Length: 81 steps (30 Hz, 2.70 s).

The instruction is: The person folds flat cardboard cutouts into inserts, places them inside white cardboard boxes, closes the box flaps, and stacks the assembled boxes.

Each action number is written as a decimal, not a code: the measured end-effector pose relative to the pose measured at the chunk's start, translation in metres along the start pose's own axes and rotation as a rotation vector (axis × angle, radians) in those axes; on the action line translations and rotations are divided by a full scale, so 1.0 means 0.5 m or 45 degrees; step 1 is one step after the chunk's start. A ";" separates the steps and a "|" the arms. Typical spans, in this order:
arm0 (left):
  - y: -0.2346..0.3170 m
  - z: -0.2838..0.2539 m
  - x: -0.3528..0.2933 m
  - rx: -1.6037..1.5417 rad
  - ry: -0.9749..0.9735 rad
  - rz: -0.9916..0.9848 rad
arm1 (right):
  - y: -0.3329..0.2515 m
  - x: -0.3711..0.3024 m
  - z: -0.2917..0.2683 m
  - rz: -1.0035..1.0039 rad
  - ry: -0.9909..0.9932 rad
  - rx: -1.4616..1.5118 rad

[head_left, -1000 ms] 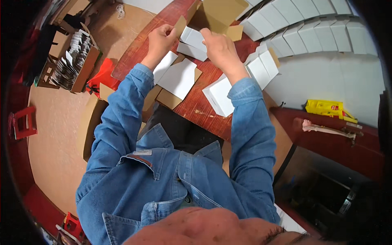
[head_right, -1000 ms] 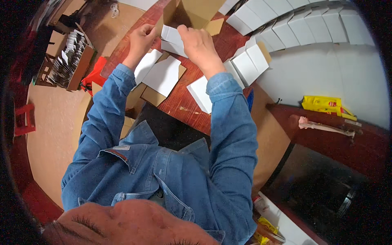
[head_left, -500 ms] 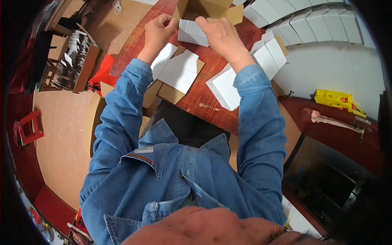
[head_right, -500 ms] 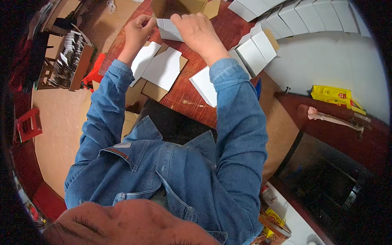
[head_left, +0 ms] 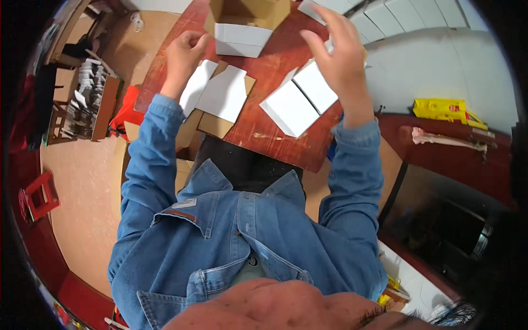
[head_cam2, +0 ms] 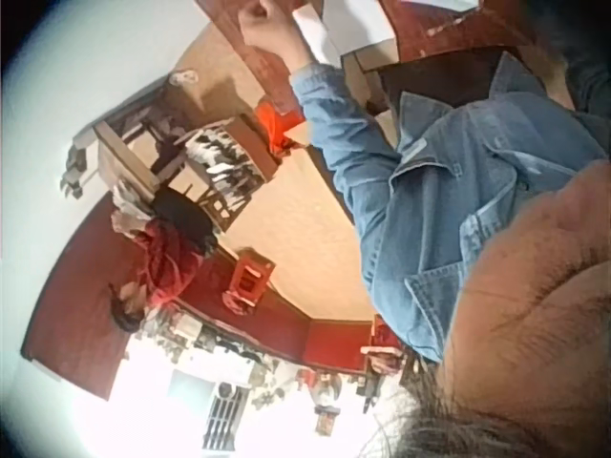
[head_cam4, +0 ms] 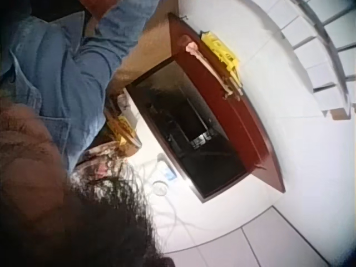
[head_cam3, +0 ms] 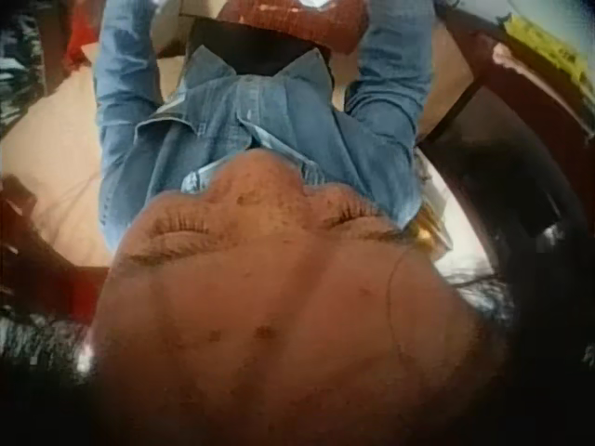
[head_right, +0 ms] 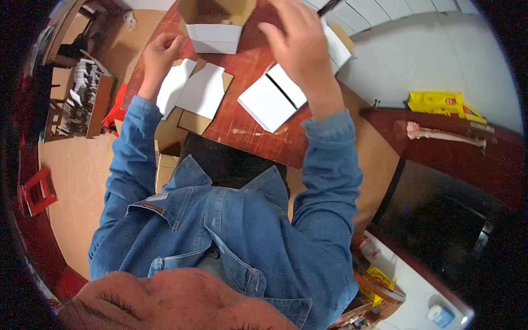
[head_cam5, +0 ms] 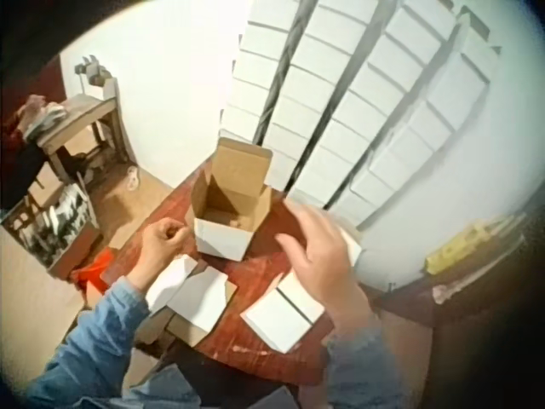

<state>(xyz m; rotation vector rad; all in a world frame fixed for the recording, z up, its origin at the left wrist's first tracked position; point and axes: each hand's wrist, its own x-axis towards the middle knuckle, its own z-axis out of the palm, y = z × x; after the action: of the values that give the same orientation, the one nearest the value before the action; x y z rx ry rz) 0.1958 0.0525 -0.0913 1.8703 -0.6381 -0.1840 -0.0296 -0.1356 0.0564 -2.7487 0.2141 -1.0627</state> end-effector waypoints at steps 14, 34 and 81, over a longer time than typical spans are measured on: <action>0.128 0.123 -0.296 -0.089 -0.830 0.084 | -0.094 -0.466 -0.007 1.802 -0.342 0.776; 0.135 -0.068 -0.361 -0.593 -0.773 0.136 | -0.218 -0.346 -0.074 0.770 -0.115 0.849; 0.122 0.013 0.073 -0.140 0.155 0.239 | -0.046 0.191 0.094 -0.576 -0.234 -0.517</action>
<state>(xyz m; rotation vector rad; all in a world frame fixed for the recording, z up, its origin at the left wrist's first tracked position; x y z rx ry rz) 0.2031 0.0131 -0.0326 1.6911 -0.7011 0.0169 0.0738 -0.1266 0.0896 -3.3456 -0.2626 -0.9290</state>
